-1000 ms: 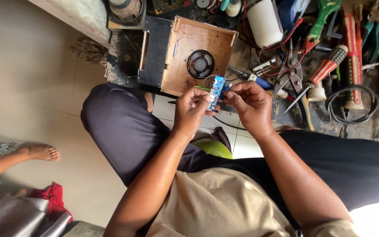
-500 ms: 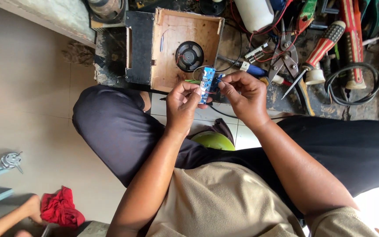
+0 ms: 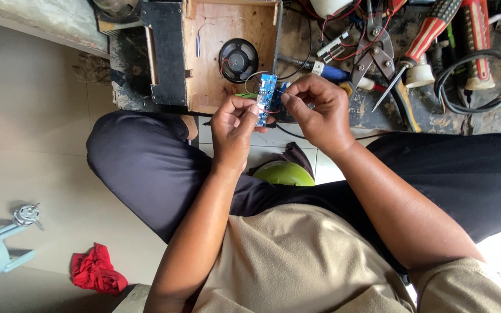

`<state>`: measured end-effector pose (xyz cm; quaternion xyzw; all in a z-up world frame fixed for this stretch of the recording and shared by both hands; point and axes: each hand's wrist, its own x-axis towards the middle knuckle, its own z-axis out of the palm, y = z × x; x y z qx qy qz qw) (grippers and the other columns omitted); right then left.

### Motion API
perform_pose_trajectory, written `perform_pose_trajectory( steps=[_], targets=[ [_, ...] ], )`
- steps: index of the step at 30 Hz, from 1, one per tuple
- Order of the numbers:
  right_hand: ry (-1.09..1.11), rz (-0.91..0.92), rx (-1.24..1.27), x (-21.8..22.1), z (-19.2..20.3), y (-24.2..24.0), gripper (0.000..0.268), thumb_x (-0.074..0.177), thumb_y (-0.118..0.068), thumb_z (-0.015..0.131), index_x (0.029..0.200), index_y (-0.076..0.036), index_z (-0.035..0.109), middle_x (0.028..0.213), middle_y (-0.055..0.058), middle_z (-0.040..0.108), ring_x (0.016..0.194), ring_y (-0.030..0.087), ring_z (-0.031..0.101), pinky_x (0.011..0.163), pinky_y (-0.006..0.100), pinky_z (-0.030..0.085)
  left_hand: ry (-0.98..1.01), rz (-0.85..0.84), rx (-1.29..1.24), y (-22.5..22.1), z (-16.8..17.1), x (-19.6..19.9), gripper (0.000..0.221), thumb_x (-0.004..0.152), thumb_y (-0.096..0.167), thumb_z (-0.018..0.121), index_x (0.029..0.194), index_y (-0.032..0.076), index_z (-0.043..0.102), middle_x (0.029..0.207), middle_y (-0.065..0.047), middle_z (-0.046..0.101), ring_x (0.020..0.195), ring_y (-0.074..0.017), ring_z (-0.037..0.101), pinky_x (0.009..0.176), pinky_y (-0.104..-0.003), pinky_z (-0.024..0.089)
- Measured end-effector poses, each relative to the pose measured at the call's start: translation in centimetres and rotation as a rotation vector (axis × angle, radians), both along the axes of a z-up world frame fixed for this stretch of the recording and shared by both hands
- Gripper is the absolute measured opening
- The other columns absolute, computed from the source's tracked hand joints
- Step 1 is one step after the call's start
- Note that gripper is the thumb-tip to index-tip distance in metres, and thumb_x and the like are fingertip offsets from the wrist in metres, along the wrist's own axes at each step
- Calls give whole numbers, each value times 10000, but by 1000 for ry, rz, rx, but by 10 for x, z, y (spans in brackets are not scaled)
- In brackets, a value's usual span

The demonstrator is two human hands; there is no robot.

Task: Assembling internal electronic components by inspecting and positioning a circuit board and wires inside a device housing.

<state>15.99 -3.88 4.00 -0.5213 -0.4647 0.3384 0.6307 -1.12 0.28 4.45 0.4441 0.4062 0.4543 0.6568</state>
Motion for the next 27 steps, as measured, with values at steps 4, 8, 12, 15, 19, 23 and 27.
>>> perform_pose_trajectory(
  steps=[4,8,12,15,19,23,27],
  targets=[
    [2,-3,9,0,-1,2,72,974,36,758,915,22,719,764,136,671,702,170,664,654,287,550,-3,-10,8,1,-2,0,166,960,102,669,1027,-44,626,855,-140,646,777,-299,767,590,-323,669],
    [4,7,18,1,0,2,61,965,36,743,912,21,717,782,138,665,716,185,667,661,295,557,5,-13,10,2,-3,1,165,961,98,665,1033,-45,626,858,-141,652,766,-282,763,591,-325,673],
    [13,19,17,0,1,3,57,955,41,728,905,21,711,797,143,661,729,196,667,672,301,565,-4,-17,1,2,-8,-1,163,966,103,666,1043,-34,621,872,-134,656,766,-265,761,594,-320,674],
    [22,15,17,0,0,3,60,950,34,729,896,16,708,795,134,658,728,189,666,670,298,562,-1,-15,-6,3,-6,-2,168,957,108,672,1035,-33,624,860,-145,669,757,-282,768,587,-330,675],
    [27,23,17,1,0,4,62,945,36,728,891,20,703,801,135,659,727,191,663,665,300,565,-1,-16,-6,4,-9,-3,165,956,104,672,1035,-33,623,851,-145,666,749,-290,768,582,-335,673],
    [29,22,16,1,0,4,56,937,43,714,888,21,698,795,140,655,732,195,655,663,307,566,6,-14,0,4,-10,-3,169,954,109,677,1035,-30,626,847,-137,661,749,-297,768,582,-343,676],
    [30,19,12,0,2,3,57,932,43,710,881,23,694,780,140,649,721,193,648,659,308,560,8,-18,0,4,-8,-3,171,955,113,676,1035,-31,628,843,-138,663,752,-306,771,585,-341,677]
  ],
)
